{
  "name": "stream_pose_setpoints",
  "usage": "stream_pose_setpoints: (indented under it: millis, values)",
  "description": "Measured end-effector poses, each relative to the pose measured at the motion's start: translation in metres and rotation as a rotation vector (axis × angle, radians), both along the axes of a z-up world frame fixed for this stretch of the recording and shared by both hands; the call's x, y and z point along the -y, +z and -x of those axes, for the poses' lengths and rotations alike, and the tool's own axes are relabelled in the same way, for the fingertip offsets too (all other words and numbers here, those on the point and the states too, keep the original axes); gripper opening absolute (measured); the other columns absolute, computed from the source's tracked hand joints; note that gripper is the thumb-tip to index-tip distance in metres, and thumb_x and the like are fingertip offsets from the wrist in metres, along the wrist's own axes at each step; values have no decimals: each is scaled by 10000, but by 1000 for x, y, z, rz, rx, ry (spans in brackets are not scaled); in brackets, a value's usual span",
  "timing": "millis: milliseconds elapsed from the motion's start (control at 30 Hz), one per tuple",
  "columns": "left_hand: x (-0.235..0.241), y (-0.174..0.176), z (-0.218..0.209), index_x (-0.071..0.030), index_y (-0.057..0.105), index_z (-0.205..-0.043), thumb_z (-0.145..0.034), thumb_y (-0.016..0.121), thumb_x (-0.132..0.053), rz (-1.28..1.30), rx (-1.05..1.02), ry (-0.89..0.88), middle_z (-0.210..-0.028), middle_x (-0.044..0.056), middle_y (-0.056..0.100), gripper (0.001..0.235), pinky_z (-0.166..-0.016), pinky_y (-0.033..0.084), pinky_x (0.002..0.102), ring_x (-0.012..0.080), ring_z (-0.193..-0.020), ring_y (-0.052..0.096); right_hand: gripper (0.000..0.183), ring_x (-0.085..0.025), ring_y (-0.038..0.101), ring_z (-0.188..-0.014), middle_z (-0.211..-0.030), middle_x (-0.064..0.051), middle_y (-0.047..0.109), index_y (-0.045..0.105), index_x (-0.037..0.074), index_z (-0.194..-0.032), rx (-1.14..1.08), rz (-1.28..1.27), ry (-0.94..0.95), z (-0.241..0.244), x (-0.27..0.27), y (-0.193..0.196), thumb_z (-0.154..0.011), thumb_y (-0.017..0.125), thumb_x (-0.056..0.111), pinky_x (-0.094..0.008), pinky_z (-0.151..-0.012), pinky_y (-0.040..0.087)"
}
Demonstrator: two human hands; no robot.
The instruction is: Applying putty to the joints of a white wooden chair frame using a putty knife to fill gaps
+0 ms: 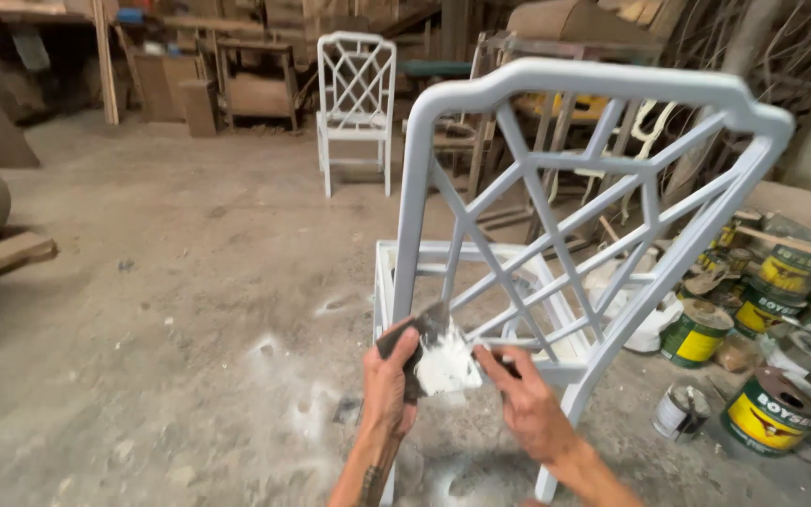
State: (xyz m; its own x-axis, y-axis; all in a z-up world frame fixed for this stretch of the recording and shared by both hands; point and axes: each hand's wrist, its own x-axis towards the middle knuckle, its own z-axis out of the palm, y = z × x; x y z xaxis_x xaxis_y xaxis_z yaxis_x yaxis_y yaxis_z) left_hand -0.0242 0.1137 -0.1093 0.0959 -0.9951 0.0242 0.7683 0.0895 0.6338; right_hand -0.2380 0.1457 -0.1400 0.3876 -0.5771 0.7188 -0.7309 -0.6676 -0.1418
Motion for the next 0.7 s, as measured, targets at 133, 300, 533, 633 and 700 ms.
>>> stream_pose_setpoints:
  millis: [133, 300, 533, 633, 700]
  values:
    - [-3, -4, -7, 0, 764, -1155, -853, 753, -281, 193, 296, 215, -913, 50, 713, 413, -731, 509, 254, 118, -819, 609, 906, -257, 609, -1105, -1524, -159, 392, 428, 135, -1569, 49, -176, 23, 7, -3, 5, -731, 476, -205, -333, -1040, 426]
    - [-37, 24, -13, -60, 748, -1150, -956, 635, -332, 387, 622, 394, -1059, 45, 760, 353, -832, 532, 270, 134, -968, 673, 584, -293, 589, -1205, -1426, -235, 457, 443, 22, -1523, 165, -248, -10, -20, -41, 43, -1019, 474, 313, -403, -980, 529]
    - [-49, 22, -3, -21, 709, -1205, -1003, 575, -349, 513, 729, 495, -996, 117, 778, 408, -678, 566, 265, 175, -832, 717, 490, -166, 546, -666, -1323, -164, 528, 537, 176, -1496, 178, -302, -153, -36, -48, 49, -1007, 565, 175, -327, -594, 549]
    - [-55, 31, -3, -154, 792, -1117, -1002, 668, -205, 517, 667, 537, -754, 17, 722, 176, -546, 471, 257, 36, -677, 513, 424, -297, 706, -777, -1232, -184, 637, 661, 239, -1427, 220, -149, -132, -38, -43, 42, -1011, 583, 255, -403, -698, 586]
    - [-56, 30, -3, -162, 794, -1109, -996, 676, -196, 524, 670, 531, -744, 12, 717, 167, -538, 466, 252, 37, -663, 516, 419, -294, 704, -771, -1230, -189, 632, 661, 241, -1426, 214, -147, -130, -40, -42, 40, -1016, 581, 252, -402, -697, 588]
